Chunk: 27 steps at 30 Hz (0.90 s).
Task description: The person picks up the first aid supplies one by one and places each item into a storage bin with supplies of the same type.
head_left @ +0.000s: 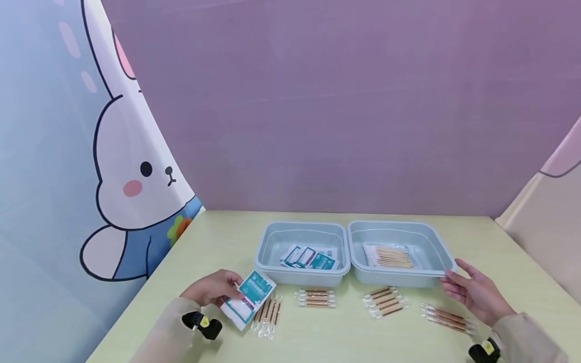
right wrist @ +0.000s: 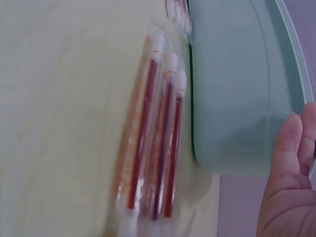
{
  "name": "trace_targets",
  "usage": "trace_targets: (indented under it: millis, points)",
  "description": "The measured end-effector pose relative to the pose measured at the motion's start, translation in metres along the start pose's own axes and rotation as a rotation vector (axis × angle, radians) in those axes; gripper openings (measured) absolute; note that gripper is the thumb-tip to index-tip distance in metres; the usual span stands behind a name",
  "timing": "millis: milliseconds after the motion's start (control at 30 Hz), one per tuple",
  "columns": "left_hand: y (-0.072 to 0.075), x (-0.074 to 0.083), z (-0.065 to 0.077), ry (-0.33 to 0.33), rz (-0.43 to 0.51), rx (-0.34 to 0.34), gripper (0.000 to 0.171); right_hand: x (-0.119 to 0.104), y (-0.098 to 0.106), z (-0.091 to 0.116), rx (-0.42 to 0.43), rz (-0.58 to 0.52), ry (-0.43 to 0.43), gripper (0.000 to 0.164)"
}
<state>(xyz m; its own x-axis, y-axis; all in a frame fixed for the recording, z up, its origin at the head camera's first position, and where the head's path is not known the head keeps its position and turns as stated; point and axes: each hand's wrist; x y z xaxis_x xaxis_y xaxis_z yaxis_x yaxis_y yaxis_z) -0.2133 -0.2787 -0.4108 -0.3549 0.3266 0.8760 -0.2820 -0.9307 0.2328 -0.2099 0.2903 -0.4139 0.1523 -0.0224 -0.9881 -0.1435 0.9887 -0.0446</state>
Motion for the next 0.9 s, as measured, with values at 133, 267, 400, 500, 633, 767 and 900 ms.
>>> trace_targets:
  millis: [133, 267, 400, 500, 633, 767, 900]
  points:
    - [0.005, 0.001, 0.001, -0.042, 0.035, -0.106, 0.017, 0.0, -0.002, 0.0, -0.006, 0.0, 0.004, 0.089]
    - [0.01, 0.005, 0.002, -0.109, 0.116, -0.25, 0.026, -0.001, -0.001, 0.001, -0.002, -0.009, 0.0, 0.088]
    - [0.008, 0.012, 0.002, -0.16, 0.134, -0.331, 0.028, -0.002, -0.001, 0.001, 0.002, -0.007, -0.013, 0.088]
    - [0.0, 0.02, -0.001, -0.188, 0.196, -0.369, 0.03, -0.003, 0.0, 0.003, 0.01, 0.002, -0.015, 0.088]
    - [-0.015, 0.033, -0.005, -0.209, 0.308, -0.352, 0.031, -0.006, -0.002, 0.003, 0.016, 0.01, -0.013, 0.088]
    - [-0.025, 0.048, -0.008, -0.231, 0.324, -0.302, 0.033, -0.008, -0.005, 0.001, 0.022, 0.028, -0.013, 0.09]
    - [-0.031, 0.06, -0.015, -0.232, 0.324, -0.272, 0.043, -0.009, -0.006, 0.002, 0.034, 0.034, -0.015, 0.089]
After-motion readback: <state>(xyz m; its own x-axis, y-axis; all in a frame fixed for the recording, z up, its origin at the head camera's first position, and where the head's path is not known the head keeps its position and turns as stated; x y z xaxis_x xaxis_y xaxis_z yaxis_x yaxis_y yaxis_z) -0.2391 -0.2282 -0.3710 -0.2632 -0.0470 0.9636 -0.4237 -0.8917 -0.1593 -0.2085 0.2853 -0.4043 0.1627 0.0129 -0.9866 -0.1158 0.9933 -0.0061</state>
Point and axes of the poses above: each hand's wrist, its own z-axis away from the middle knuckle, its own y-axis out of the back of the hand, x = y × z, and after that the axes turned 14 degrees about z, right-handed
